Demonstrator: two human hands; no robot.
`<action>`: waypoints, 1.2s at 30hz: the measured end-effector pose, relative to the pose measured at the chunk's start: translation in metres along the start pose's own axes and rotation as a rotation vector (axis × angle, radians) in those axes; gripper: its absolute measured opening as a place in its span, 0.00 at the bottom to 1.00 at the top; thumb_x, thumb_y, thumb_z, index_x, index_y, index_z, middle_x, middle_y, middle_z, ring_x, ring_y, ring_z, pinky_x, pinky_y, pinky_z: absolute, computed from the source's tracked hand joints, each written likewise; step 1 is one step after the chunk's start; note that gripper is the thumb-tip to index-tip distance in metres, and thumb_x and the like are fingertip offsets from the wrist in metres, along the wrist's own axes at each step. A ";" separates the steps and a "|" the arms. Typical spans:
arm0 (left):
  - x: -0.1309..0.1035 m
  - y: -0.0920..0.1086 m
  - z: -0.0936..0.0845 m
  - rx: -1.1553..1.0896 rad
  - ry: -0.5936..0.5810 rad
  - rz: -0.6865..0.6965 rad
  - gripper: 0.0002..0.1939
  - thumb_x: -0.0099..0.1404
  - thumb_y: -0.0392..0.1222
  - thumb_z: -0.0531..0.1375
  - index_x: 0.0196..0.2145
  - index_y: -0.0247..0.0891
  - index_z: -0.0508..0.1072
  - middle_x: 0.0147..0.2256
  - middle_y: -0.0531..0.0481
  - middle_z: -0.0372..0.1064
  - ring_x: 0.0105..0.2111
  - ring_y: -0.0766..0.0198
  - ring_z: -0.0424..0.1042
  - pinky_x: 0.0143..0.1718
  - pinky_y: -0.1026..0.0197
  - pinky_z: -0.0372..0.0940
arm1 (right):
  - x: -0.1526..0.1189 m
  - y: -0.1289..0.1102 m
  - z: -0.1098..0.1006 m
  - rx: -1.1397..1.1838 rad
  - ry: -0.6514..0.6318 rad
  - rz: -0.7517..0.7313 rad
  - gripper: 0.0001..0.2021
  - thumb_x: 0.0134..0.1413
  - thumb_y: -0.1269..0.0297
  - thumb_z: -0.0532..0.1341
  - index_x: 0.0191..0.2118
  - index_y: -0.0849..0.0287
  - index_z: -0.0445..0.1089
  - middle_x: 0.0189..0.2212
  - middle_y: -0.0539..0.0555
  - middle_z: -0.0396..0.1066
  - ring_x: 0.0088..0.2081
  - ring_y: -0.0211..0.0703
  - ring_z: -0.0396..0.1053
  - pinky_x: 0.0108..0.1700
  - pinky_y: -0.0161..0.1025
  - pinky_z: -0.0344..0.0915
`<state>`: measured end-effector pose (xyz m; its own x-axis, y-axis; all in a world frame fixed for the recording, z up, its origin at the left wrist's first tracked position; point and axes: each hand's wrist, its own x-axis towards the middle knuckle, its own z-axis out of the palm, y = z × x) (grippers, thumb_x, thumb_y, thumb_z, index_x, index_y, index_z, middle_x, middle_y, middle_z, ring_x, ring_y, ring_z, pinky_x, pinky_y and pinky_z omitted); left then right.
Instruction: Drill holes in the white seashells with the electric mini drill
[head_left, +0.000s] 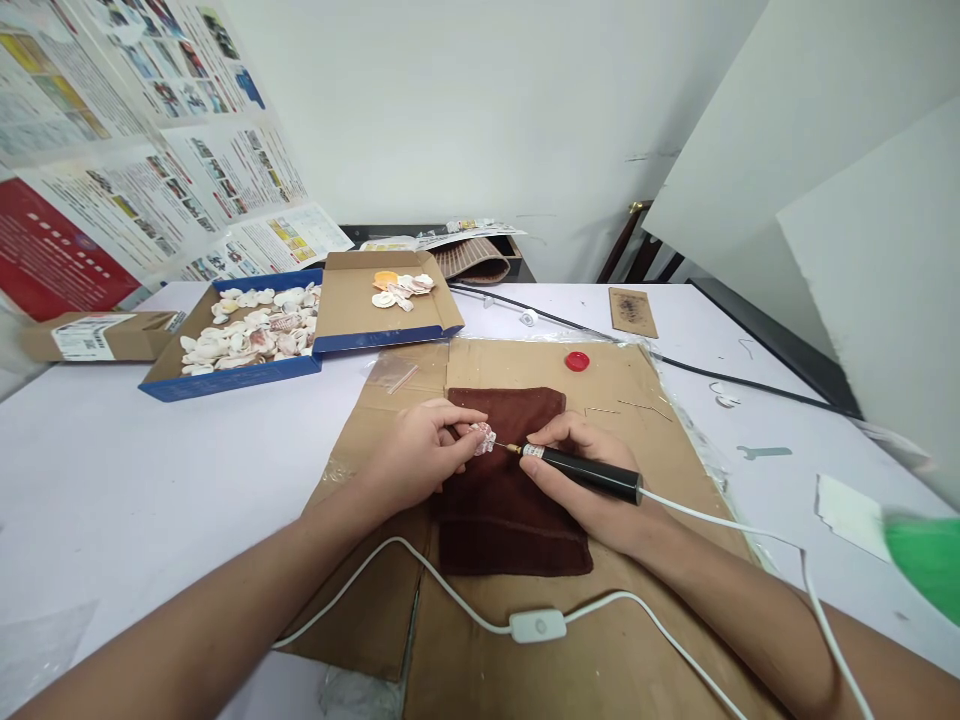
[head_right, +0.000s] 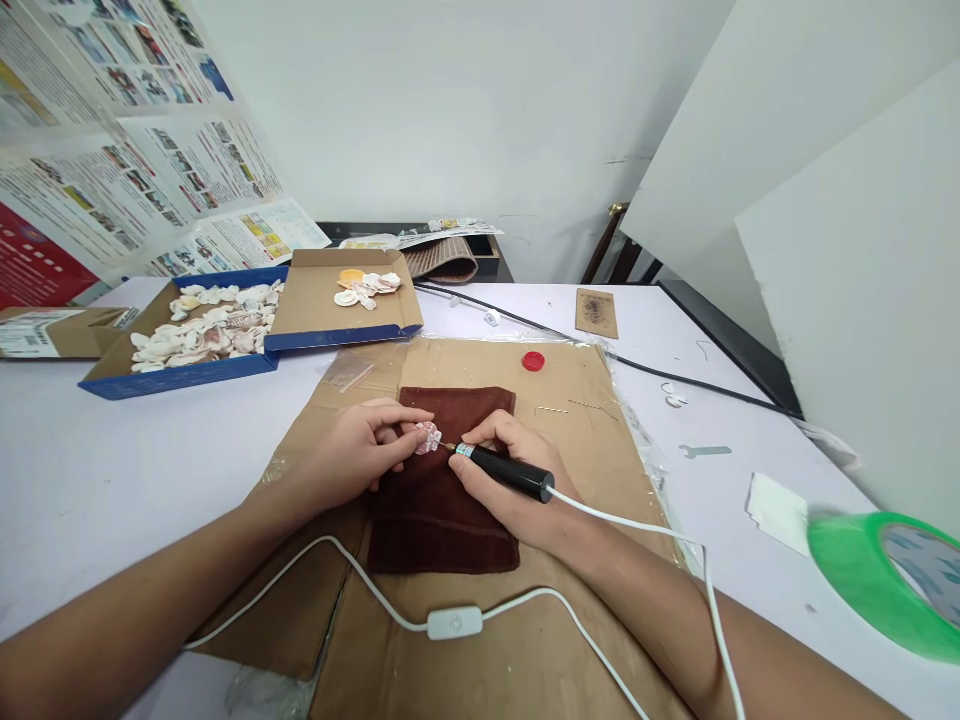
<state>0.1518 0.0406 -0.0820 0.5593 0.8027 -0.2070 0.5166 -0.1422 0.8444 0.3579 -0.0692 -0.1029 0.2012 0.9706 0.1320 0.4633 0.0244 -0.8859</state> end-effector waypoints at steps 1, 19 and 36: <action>0.000 0.000 0.000 0.003 0.003 0.001 0.20 0.68 0.51 0.64 0.51 0.37 0.84 0.25 0.53 0.71 0.16 0.69 0.64 0.16 0.68 0.61 | 0.000 0.000 0.000 -0.003 0.003 -0.002 0.12 0.57 0.50 0.70 0.36 0.51 0.74 0.29 0.51 0.76 0.29 0.43 0.70 0.30 0.40 0.67; 0.000 -0.008 0.003 -0.006 0.043 0.153 0.19 0.70 0.51 0.63 0.50 0.37 0.85 0.25 0.55 0.71 0.17 0.70 0.65 0.19 0.65 0.61 | 0.001 -0.001 0.002 0.014 0.008 -0.045 0.10 0.59 0.53 0.69 0.37 0.52 0.73 0.26 0.48 0.74 0.26 0.40 0.69 0.28 0.37 0.66; 0.001 -0.004 0.002 0.055 0.054 0.123 0.16 0.70 0.48 0.63 0.48 0.38 0.85 0.29 0.52 0.75 0.18 0.69 0.67 0.21 0.63 0.64 | 0.000 0.000 0.000 0.009 0.027 -0.042 0.11 0.58 0.52 0.69 0.35 0.53 0.73 0.27 0.49 0.74 0.26 0.40 0.68 0.28 0.37 0.66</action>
<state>0.1519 0.0411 -0.0866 0.5856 0.8071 -0.0755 0.4818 -0.2717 0.8331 0.3581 -0.0688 -0.1031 0.2053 0.9619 0.1806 0.4640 0.0668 -0.8833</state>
